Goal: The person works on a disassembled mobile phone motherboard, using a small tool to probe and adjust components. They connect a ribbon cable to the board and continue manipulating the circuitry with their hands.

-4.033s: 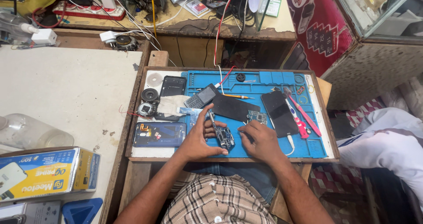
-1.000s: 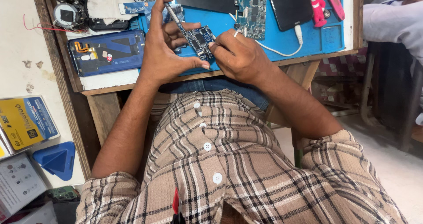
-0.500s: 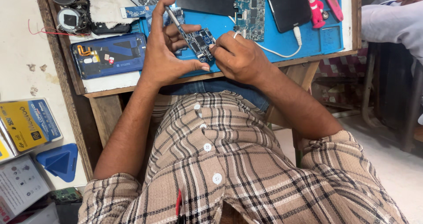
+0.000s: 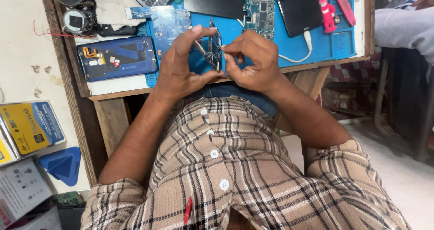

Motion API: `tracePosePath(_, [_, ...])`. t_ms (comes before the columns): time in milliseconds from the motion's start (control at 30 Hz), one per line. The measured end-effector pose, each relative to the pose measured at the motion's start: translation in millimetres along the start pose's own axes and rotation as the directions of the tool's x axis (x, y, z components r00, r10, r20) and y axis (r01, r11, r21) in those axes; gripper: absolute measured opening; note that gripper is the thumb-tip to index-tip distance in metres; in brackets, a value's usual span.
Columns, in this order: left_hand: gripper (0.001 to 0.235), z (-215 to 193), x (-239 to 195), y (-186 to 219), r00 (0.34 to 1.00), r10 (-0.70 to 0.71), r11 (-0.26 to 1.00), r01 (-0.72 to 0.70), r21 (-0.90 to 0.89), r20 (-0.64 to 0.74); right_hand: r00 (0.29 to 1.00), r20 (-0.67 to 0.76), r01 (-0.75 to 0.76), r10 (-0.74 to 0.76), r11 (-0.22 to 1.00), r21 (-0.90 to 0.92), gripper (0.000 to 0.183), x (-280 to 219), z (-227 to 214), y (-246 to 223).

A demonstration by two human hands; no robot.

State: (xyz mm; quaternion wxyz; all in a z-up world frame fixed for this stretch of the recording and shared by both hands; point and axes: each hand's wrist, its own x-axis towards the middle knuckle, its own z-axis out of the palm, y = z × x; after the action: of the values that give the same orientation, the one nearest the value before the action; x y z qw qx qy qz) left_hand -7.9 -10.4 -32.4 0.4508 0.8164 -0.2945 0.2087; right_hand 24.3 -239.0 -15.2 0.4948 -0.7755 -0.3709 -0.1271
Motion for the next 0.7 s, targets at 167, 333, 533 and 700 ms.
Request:
tracePosePath(167, [0.108, -4, 13, 6, 0.999, 0.023, 0.999, -0.021, -0.049, 0.041, 0.999, -0.032, -0.030, 0.030, 0.999, -0.011, 0.017, 17, -4, -9])
tracePosePath(333, [0.113, 1, -1, 6, 0.997, -0.065, 0.987, 0.071, -0.141, 0.047, 0.995, -0.036, -0.090, 0.089, 0.995, -0.034, 0.015, 7, -10, -6])
tracePosePath(533, [0.120, -15, 17, 9, 0.980, -0.161, 0.933, 0.189, -0.306, 0.115, 0.988, -0.125, -0.101, 0.085, 0.988, -0.120, 0.014, 28, -8, 1])
tracePosePath(700, [0.106, -16, 13, 10, 0.987, -0.146, 0.953, 0.159, -0.259, 0.066, 0.978, -0.122, -0.178, 0.168, 0.981, -0.073, 0.012, 20, -8, -1])
